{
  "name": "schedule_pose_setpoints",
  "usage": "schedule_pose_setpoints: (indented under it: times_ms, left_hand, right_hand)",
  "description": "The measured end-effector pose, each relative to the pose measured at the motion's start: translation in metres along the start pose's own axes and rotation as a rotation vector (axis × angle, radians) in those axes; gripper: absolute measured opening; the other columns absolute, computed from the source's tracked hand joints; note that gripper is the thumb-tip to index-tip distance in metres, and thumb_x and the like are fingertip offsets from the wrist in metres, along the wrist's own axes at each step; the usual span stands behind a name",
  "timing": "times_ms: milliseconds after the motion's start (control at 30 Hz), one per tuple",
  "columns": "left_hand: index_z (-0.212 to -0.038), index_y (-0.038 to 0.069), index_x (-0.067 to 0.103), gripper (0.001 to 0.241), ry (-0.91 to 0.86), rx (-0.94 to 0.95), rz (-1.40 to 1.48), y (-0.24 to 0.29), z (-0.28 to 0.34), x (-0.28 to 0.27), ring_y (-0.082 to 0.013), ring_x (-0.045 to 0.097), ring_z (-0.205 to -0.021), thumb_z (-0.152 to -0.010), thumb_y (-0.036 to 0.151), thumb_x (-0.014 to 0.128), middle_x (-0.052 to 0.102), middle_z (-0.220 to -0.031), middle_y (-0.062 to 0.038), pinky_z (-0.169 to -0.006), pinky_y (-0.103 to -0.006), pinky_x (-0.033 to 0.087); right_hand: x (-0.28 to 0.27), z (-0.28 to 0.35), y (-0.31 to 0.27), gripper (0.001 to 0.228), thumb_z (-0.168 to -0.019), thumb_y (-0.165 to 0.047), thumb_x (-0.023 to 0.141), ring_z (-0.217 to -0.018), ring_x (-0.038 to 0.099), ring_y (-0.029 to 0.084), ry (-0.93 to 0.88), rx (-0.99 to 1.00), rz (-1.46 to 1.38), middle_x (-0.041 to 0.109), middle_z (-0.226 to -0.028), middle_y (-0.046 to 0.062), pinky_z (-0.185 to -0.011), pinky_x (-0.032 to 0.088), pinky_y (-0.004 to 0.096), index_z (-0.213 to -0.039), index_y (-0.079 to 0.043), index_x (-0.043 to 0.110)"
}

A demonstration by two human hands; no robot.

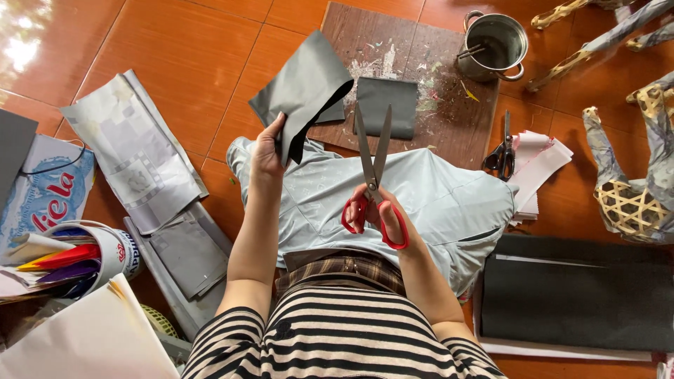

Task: Cutting a sheet of black paper into smaller rectangular pieces using scissors.

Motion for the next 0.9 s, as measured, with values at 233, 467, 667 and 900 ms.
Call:
schedule_pose_setpoints:
  times_ms: [233,467,667,900]
  left_hand:
    - [-0.108,-0.003,0.069,0.023,-0.041,-0.12,0.058,-0.021,-0.008,-0.01,-0.0236,0.075,-0.087,-0.099,0.018,0.07,0.076,-0.1,-0.012,-0.078,-0.0343,0.064]
    - [-0.107,-0.005,0.068,0.023,0.002,-0.101,0.067,-0.022,0.002,-0.005,-0.0232,0.075,-0.084,-0.1,0.017,0.071,0.076,-0.098,-0.013,-0.075,-0.0331,0.064]
    - [-0.112,-0.004,0.067,0.022,0.018,0.014,-0.01,-0.007,0.026,0.019,-0.023,0.074,-0.091,-0.097,0.012,0.07,0.075,-0.105,-0.013,-0.083,-0.0335,0.063]
    - [-0.116,0.002,0.067,0.02,-0.137,0.382,-0.23,0.047,0.052,0.04,-0.0198,0.072,-0.096,-0.097,0.003,0.071,0.074,-0.109,-0.009,-0.088,-0.0342,0.061]
  right_hand:
    - [-0.005,-0.003,0.004,0.077,-0.097,-0.073,0.052,-0.076,0.062,0.02,0.033,0.004,0.001,0.063,-0.094,0.012,-0.064,0.052,0.03,-0.127,-0.002,0.052]
    - [-0.008,-0.004,0.009,0.077,-0.097,-0.072,0.053,-0.075,0.063,0.02,0.034,0.01,-0.012,0.064,-0.093,0.012,-0.063,0.054,0.031,-0.127,-0.001,0.053]
    - [-0.026,0.001,0.03,0.076,-0.099,-0.072,0.048,-0.078,0.064,0.022,-0.041,0.044,-0.215,0.064,-0.092,0.011,-0.063,0.054,0.033,-0.128,-0.002,0.053]
    - [-0.03,0.008,0.033,0.082,-0.102,-0.075,0.035,-0.077,0.066,0.026,-0.134,0.146,-0.387,0.065,-0.091,0.011,-0.062,0.053,0.034,-0.132,-0.001,0.052]
Point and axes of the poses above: each hand's wrist, its own z-axis away from the middle knuckle, its own x-axis out of the palm, y = z × x, the point moved 7 cm from there along -z, towards the middle knuckle
